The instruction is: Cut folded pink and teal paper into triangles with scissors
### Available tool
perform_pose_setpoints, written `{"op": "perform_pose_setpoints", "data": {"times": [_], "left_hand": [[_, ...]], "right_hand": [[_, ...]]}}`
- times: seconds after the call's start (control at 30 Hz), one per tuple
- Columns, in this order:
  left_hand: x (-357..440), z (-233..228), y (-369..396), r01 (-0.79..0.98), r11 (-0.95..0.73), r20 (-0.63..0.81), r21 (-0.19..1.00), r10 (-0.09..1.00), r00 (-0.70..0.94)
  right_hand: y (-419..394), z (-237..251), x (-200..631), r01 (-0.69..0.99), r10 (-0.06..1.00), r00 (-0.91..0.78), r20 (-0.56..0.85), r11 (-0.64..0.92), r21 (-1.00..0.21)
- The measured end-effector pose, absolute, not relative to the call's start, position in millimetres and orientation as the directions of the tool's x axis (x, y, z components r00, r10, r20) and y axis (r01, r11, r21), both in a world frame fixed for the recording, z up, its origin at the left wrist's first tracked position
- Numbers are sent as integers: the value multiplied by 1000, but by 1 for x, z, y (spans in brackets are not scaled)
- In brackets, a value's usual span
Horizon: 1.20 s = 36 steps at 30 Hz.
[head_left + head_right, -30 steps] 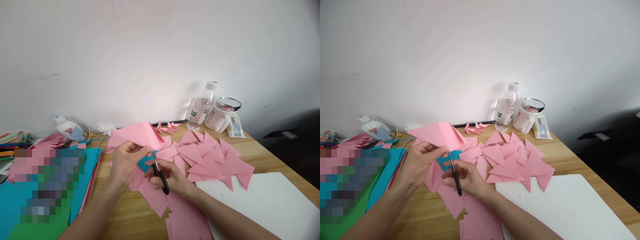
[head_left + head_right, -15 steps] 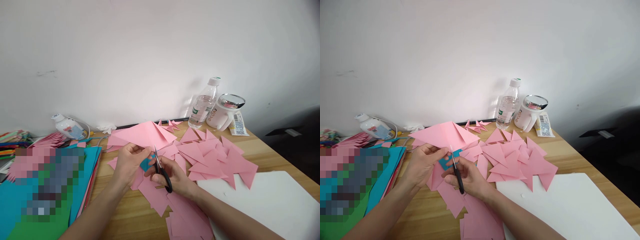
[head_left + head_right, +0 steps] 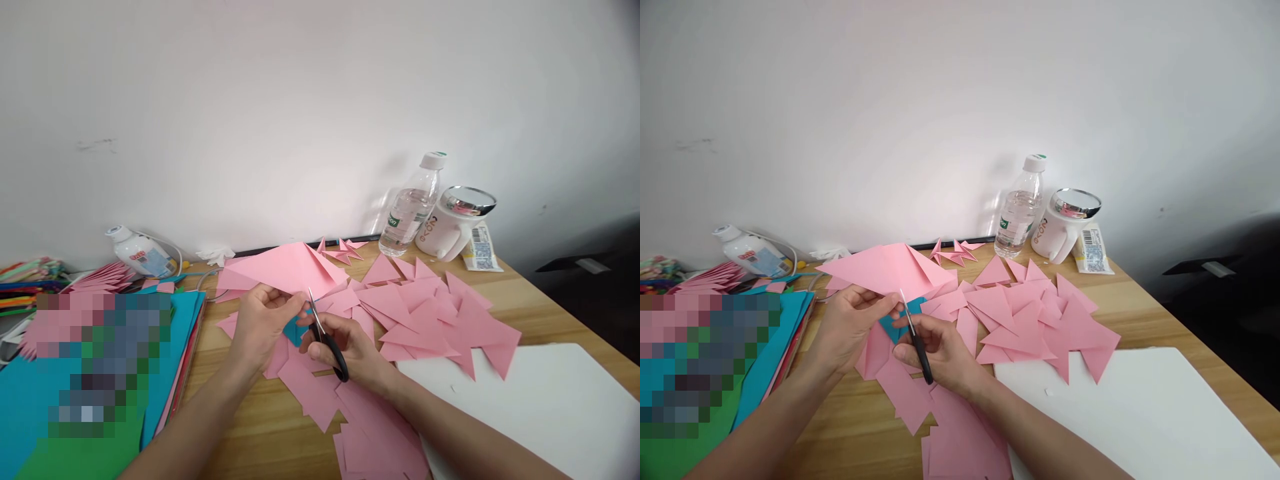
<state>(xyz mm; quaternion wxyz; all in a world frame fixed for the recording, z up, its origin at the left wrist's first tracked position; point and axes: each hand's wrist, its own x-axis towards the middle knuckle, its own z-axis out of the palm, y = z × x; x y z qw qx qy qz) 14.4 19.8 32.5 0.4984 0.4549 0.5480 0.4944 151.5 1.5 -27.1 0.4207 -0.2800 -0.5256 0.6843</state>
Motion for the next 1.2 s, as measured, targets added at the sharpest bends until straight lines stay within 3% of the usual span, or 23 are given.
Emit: {"op": "perform_pose_setpoints", "data": {"times": [1.2], "left_hand": [[8,36,24,-58,109,-110,992,994,-19]], "right_hand": [[-1,-27,151,-273,889,-458,-3,-144,-951]]}}
